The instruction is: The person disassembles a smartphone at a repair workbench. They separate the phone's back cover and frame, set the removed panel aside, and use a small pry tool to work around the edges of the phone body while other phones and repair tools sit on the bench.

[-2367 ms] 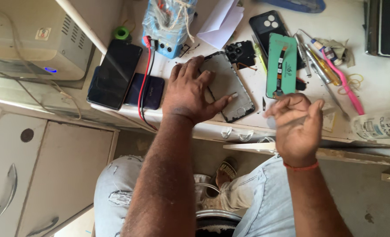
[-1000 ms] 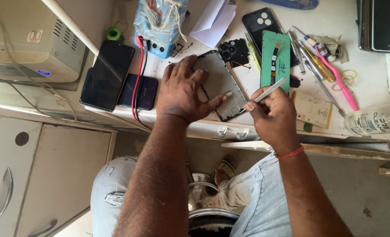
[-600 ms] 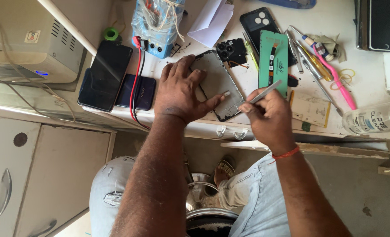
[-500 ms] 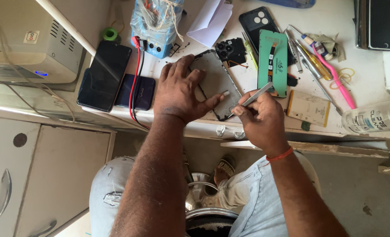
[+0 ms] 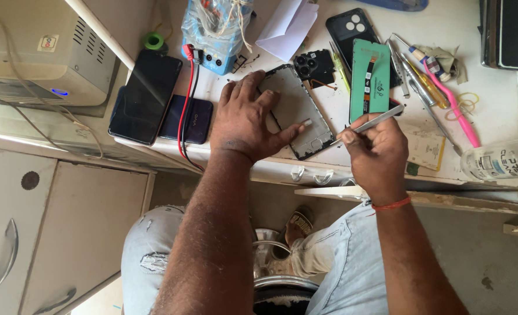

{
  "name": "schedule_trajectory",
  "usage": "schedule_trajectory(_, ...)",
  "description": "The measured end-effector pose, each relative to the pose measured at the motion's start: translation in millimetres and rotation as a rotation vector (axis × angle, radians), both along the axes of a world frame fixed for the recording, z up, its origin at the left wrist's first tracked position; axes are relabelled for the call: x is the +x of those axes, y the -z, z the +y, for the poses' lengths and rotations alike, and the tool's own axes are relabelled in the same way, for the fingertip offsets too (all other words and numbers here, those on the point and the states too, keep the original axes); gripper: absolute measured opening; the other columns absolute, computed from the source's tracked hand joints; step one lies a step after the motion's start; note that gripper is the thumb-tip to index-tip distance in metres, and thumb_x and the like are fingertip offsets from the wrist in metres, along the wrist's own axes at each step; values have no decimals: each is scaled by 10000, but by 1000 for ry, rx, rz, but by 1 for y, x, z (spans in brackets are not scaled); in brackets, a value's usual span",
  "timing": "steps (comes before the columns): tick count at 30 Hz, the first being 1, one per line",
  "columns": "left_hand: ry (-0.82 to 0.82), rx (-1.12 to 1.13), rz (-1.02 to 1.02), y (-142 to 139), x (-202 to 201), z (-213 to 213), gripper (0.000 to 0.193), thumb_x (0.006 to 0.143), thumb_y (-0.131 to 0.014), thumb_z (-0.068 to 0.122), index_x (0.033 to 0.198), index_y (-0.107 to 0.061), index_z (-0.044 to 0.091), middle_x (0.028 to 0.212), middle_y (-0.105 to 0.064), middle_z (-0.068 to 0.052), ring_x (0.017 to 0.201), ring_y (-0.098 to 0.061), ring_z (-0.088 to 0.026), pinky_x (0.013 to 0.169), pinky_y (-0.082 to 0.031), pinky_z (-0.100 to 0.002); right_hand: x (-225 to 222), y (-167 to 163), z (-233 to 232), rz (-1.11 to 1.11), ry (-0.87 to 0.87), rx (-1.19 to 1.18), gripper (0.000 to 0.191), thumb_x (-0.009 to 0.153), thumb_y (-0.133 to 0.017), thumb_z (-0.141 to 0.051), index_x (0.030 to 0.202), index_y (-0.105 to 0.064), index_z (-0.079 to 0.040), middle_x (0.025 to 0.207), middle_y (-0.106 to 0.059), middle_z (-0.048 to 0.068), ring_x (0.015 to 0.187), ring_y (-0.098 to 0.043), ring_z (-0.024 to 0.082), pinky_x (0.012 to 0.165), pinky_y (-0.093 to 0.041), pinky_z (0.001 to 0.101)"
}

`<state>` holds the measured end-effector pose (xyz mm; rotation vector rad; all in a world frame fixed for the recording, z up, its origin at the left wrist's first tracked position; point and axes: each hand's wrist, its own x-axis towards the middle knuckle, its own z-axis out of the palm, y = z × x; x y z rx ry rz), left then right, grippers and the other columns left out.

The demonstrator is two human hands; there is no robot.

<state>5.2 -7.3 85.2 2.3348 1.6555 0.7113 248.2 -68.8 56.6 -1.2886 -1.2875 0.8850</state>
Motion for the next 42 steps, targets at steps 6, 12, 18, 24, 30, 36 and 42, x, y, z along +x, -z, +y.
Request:
schedule_trajectory(6, -1, 13, 12, 2, 0, 1, 746, 717, -781, 731, 1164, -729, 136, 1447, -513, -154, 1343, -482, -338, 1166, -301, -499, -4, 0, 1, -80, -25, -43, 202, 971, -661, 92, 1115, -538, 22, 951, -736, 128, 861, -702, 107, 755, -551, 222)
schedule_trajectory(12, -8, 5, 29, 0, 1, 1, 749, 711, -772, 735, 1174, -728, 148, 1454, -505, -149, 1350, -472, -340, 1169, -296, -495, -9, -3, -1, -87, -54, -43, 204, 970, -666, 84, 1114, -531, 32, 958, -740, 132, 874, -701, 105, 754, -549, 218)
schedule_trajectory(18, -8, -26, 45, -2, 1, 1, 755, 712, -782, 748, 1162, -727, 144, 1434, -509, -147, 1334, -476, -334, 1166, -295, -501, -17, -9, -1, -81, -78, -24, 213, 963, -673, 67, 1115, -529, 29, 938, -732, 116, 875, -711, 95, 762, -562, 216)
schedule_trajectory(24, -9, 6, 14, -1, -1, 0, 713, 699, -801, 712, 1133, -734, 150, 1436, -524, -127, 1326, -499, -328, 1158, -330, -479, -40, -13, -11, -198, -81, -79, 196, 923, -734, 50, 1050, -588, 22, 795, -703, 74, 708, -608, 66, 625, -490, 221)
schedule_trajectory(30, -9, 17, 8, 1, 0, 1, 702, 690, -810, 704, 1115, -735, 149, 1425, -527, -133, 1324, -498, -333, 1152, -325, -486, -44, -10, -11, -140, -84, -47, 182, 922, -716, 47, 1048, -589, 14, 847, -737, 75, 768, -686, 60, 666, -533, 208)
schedule_trajectory(36, -6, 27, 1, 1, -1, 1, 724, 682, -809, 717, 1122, -735, 146, 1422, -521, -146, 1320, -492, -348, 1144, -319, -492, -34, -9, -27, -167, -128, 120, 155, 922, -774, 20, 944, -624, -6, 947, -762, 122, 902, -747, 121, 771, -596, 244)
schedule_trajectory(42, -6, -25, -3, 0, -1, 0, 723, 703, -796, 726, 1139, -732, 153, 1442, -518, -127, 1349, -480, -328, 1174, -314, -485, -43, -6, -38, -301, -107, 355, 188, 902, -794, 28, 904, -612, -20, 1017, -780, 159, 945, -752, 189, 867, -583, 309)
